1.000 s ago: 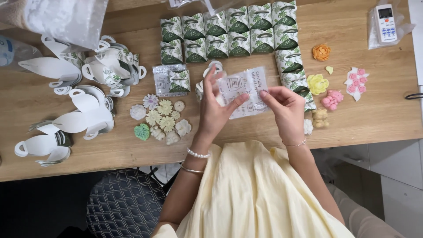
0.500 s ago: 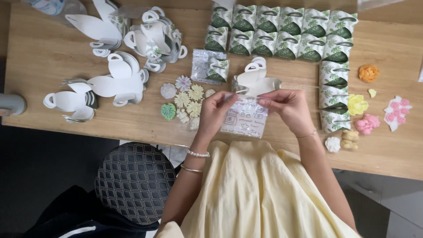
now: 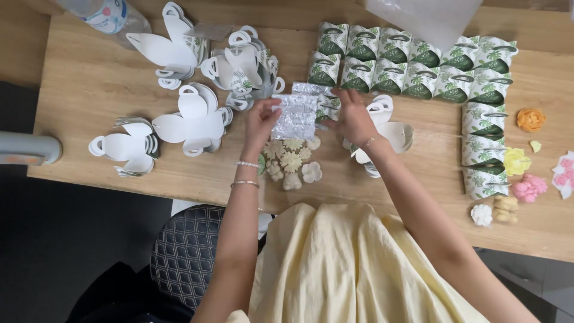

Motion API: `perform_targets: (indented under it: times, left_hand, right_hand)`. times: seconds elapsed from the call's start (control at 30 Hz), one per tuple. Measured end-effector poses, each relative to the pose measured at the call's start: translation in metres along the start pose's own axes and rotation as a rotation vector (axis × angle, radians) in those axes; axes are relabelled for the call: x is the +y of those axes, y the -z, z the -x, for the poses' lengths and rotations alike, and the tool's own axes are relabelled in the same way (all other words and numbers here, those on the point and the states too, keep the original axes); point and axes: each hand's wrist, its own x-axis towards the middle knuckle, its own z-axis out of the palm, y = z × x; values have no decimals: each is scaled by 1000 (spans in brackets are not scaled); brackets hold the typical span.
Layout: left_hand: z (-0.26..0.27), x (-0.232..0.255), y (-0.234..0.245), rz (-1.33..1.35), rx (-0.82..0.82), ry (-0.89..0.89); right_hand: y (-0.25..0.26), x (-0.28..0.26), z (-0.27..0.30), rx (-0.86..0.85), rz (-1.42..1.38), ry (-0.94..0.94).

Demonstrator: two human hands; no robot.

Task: Packaging decorative items such as wax flowers and bears into small boxes with patterned sleeves.

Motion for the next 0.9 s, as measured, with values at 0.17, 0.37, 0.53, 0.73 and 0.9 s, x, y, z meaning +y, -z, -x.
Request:
perform_targets:
  times: [0.17,0.37,0.53,0.73,0.9]
  left_hand:
    - [-51,-83,4,-58,-72,-39]
    - [-79,-122,-18,-76,-80,-19]
    - [-70,-93,-41,-253,-63,-73]
    - [-55,-68,-58,-446,17,-195]
    - [-52,-75,-60,-550,58,-210]
  right_hand:
    - [-45,23,-17,-190,218,-33]
    - [-41,41,-19,-278,310,-191]
    - [15,13,-21,-84,448,30]
    - [10,-4,-37,-8,192,-62]
    - [-64,15,-39,-398,626,-158]
